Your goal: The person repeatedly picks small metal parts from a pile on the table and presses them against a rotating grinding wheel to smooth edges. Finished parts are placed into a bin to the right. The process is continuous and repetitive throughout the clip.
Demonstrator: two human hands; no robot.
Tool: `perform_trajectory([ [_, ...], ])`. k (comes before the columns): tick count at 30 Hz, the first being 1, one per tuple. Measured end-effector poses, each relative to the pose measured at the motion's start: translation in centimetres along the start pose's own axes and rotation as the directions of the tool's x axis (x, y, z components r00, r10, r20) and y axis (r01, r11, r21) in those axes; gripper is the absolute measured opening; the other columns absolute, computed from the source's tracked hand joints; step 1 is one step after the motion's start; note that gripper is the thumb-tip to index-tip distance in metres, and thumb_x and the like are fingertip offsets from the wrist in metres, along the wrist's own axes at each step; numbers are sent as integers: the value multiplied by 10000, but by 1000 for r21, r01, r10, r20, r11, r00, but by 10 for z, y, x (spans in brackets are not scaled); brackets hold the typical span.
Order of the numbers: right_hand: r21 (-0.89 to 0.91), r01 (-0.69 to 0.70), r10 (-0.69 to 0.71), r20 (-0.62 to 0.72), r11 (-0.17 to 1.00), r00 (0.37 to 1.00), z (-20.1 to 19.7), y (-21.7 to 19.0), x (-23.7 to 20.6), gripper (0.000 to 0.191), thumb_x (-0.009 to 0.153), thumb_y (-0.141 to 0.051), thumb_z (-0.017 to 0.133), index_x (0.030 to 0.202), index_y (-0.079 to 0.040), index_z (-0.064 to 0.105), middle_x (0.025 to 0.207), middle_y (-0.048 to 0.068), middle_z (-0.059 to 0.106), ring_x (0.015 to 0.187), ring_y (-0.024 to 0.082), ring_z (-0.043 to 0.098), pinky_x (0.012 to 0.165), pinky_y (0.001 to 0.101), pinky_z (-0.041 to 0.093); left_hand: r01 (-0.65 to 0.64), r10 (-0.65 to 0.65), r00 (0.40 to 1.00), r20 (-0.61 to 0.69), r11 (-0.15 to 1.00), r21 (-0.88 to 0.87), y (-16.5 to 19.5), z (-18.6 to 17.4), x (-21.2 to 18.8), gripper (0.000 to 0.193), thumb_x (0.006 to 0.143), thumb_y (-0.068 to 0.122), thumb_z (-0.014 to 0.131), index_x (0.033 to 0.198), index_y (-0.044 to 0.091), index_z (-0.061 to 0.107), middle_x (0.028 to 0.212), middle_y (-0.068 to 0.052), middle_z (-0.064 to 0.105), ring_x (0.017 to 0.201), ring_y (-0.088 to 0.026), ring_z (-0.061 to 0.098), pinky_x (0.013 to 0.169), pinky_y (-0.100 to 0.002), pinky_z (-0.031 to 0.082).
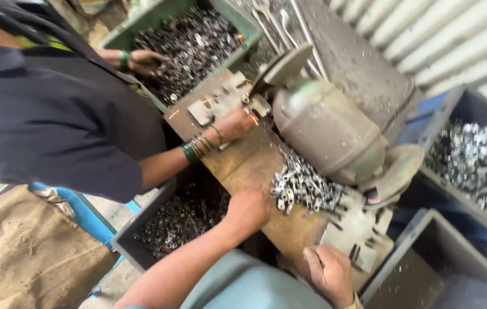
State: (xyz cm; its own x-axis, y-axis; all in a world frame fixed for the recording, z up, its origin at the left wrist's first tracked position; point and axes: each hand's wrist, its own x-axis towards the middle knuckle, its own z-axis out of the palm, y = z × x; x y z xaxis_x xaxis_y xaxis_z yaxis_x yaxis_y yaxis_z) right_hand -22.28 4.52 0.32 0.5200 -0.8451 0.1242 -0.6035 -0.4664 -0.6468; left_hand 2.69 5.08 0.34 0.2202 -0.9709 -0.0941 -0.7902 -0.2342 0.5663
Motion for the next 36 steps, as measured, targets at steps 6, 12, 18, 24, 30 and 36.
perform_trajectory([
  [6, 349, -318, 293, 123, 882, 948, 6, -6, 10, 346, 841, -127, 707, 1164, -6, 704, 1166, 114, 742, 911, 178, 746, 837, 301, 576, 269, -193, 963, 187, 688, -675, 16, 1, -31, 212, 805, 273, 789, 919, 95, 788, 749, -188, 733, 709, -348, 721, 676, -424, 567],
  [12, 824, -418, 518, 184, 382, 836, 12, -2, 23, 347, 955, -75, 668, 1274, 58, 640, 1099, 136, 706, 926, 155, 684, 821, 306, 538, -104, 48, 994, -99, 707, -700, 43, 43, -44, 255, 729, 245, 845, 901, 68, 778, 858, -155, 744, 799, -349, 725, 746, -410, 582],
  [18, 858, -367, 528, 138, 359, 838, 5, -4, 23, 291, 1008, -85, 638, 1237, 92, 616, 1033, 139, 711, 887, 183, 674, 796, 314, 537, 76, -3, 982, 190, 922, -381, 35, -9, -26, 700, 773, 277, 813, 1446, 211, 632, 859, -207, 716, 841, -398, 702, 783, -470, 561],
  [24, 888, -377, 581, 166, 264, 797, 3, -12, 4, 229, 992, -79, 590, 1188, 39, 568, 1026, 115, 695, 894, 200, 678, 794, 354, 551, -275, 82, 958, -274, 531, -801, 10, -125, 1, 1117, 755, 243, 880, 1651, 90, 232, 832, -20, 684, 764, -113, 657, 761, -266, 537],
  [30, 866, -440, 602, 226, 235, 766, 17, -13, 8, 213, 1021, -114, 565, 1159, 46, 587, 967, 131, 683, 847, 220, 676, 757, 367, 555, -94, -99, 989, -112, 171, -981, 27, -116, 2, 1016, 807, 124, 834, 1660, 83, 285, 932, 65, 624, 819, -85, 610, 725, -262, 521],
  [36, 769, -500, 587, 206, 398, 783, 11, -11, -9, 266, 1028, -150, 587, 1148, 85, 627, 946, 120, 707, 796, 164, 650, 719, 292, 526, -267, -326, 733, -597, 670, -693, 6, -98, -39, 947, 871, 69, 763, 1635, 80, 203, 921, -49, 655, 833, -141, 636, 796, -308, 554],
])
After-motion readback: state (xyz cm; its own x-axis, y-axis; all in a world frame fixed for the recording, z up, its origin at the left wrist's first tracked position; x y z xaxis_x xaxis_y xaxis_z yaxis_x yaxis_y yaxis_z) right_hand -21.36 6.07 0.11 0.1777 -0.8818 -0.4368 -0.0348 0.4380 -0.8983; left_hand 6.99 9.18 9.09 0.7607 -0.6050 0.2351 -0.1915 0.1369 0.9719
